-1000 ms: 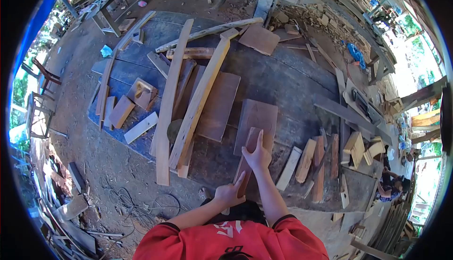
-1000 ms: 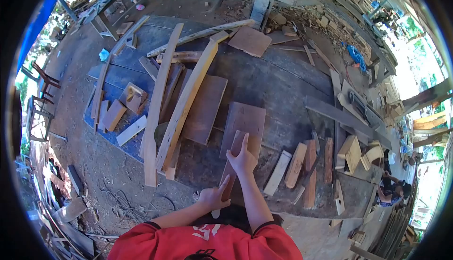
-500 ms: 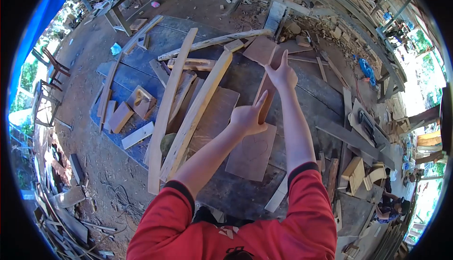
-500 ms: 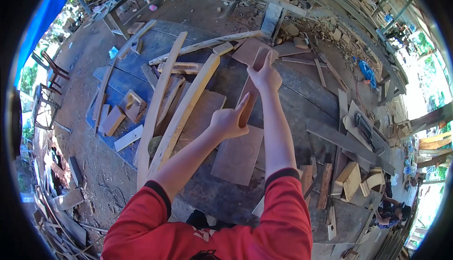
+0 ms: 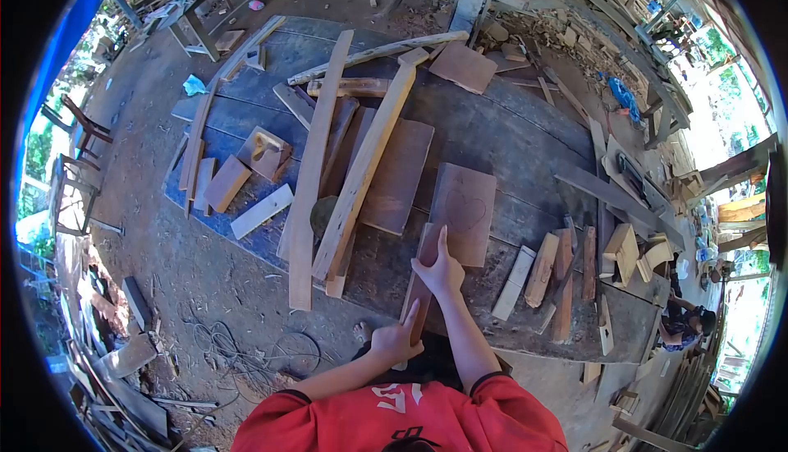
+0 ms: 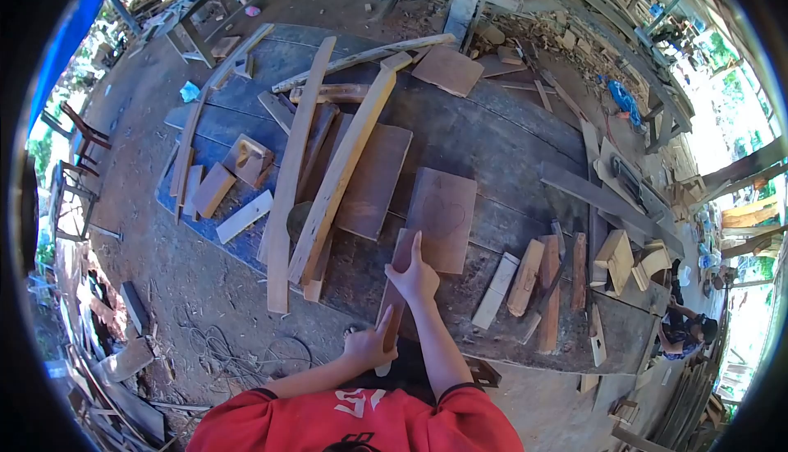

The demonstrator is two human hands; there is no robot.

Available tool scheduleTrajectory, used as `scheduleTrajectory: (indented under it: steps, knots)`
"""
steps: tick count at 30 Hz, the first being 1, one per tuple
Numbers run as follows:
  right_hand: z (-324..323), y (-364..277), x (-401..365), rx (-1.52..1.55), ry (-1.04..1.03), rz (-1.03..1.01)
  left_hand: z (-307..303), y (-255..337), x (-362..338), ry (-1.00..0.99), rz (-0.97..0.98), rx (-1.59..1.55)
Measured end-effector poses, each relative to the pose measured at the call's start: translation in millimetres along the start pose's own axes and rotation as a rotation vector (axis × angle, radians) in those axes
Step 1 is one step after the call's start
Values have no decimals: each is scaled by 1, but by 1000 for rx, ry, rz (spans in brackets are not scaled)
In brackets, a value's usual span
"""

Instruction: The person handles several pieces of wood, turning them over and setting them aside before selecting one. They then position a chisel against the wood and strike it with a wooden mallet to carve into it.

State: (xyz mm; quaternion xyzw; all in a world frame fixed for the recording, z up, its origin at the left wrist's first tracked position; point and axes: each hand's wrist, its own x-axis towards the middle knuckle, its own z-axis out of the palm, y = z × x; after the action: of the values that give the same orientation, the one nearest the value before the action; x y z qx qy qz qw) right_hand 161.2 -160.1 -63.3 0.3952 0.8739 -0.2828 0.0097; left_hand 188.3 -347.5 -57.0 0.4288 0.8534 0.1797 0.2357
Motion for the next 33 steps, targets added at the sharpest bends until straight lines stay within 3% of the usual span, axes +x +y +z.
scheduleTrajectory:
  steps: [4,8,10,12,14,17,19,25,27,30,32,33]
  knots:
    - [-7,5,48,-56,51,-10,-16,3,48,-34,15,-14]
    - [-37,3,182,-63,139,-97,-45,12,177,-55,-30,-41]
    - [-67,-5,267,-132,144,-99,-88,19,266,-152,-66,40]
    - [-114,-17,331,-107,171,38,-126,19,337,-111,52,196]
    - [-165,-46,351,-122,288,28,-167,46,361,4,84,254]
    - [-212,-69,326,-107,307,-23,-202,73,339,20,73,175]
    - [-204,-60,301,-115,379,-32,-188,69,313,68,126,199]
    - [-98,-1,136,97,292,-3,-70,33,157,-14,142,109]
    - [-40,27,85,-4,484,-120,-45,25,94,-102,108,10]
    - [-26,17,4,23,309,-33,-17,16,25,-146,85,-3]
    - [-21,12,-16,57,43,151,-12,13,3,-190,59,10]
    - [-19,11,-18,66,42,148,-13,12,0,-190,55,19]
